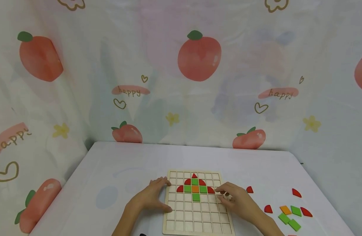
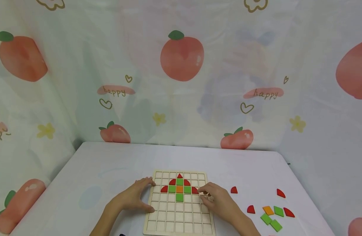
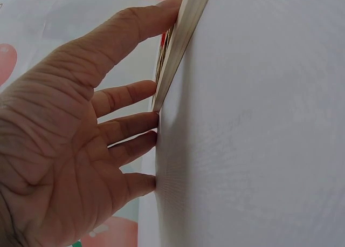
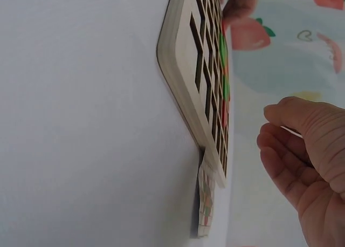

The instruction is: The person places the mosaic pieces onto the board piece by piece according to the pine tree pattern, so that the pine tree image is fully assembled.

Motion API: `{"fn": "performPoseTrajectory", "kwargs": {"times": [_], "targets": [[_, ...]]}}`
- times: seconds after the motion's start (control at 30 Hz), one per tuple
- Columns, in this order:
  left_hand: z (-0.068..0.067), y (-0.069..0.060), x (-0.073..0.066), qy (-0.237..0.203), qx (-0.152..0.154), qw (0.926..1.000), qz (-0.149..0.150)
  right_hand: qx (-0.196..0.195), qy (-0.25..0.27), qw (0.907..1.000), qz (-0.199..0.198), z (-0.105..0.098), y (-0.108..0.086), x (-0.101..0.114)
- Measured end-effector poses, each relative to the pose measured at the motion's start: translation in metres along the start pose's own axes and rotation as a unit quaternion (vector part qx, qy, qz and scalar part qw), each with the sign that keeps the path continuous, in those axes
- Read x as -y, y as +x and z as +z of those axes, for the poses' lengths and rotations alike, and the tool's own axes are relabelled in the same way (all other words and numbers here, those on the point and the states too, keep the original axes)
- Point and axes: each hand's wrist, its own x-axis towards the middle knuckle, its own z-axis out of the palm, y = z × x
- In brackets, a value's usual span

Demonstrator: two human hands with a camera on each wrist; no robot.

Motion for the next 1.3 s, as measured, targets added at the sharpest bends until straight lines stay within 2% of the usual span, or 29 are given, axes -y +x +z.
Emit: {"fn": "performPoseTrajectory", "kwargs": {"times": [0.17,0.33,0.43,0.53,0.73,0.83,1.03,1.2,1.3], "targets": [[-0.001,-0.001,-0.001,-0.002,-0.001,1.0000,0.005,-0.036,-0.014,0.9992,-0.011,-0.010,-0.006,-0.006],[-0.001,-0.001,-0.003,-0.004,-0.002,1.0000,0.005,-0.058,-0.034,0.9978,-0.003,-0.017,-0.012,-0.012],[-0.001,-0.001,-0.002,-0.003,-0.001,1.0000,0.002,-0.061,-0.045,0.9971,0.010,-0.020,-0.015,-0.014],[-0.002,-0.002,-0.002,-0.002,-0.001,0.9999,0.013,-0.063,-0.050,0.9965,0.020,-0.024,-0.018,-0.017],[-0.003,-0.002,-0.001,-0.006,-0.001,0.9996,0.026,-0.082,-0.071,0.9940,0.009,-0.029,-0.023,-0.025],[-0.002,-0.003,0.000,-0.006,0.000,0.9996,0.027,-0.087,-0.089,0.9920,0.019,-0.032,-0.027,-0.029],[-0.002,-0.003,0.000,-0.007,-0.001,0.9996,0.028,-0.083,-0.106,0.9897,0.049,-0.038,-0.035,-0.040],[-0.002,-0.003,-0.001,-0.006,-0.001,0.9997,0.025,-0.074,-0.109,0.9901,0.049,-0.042,-0.040,-0.051],[-0.002,-0.002,-0.001,-0.007,0.000,0.9997,0.023,-0.039,-0.100,0.9894,0.098,-0.046,-0.041,-0.055]]}}
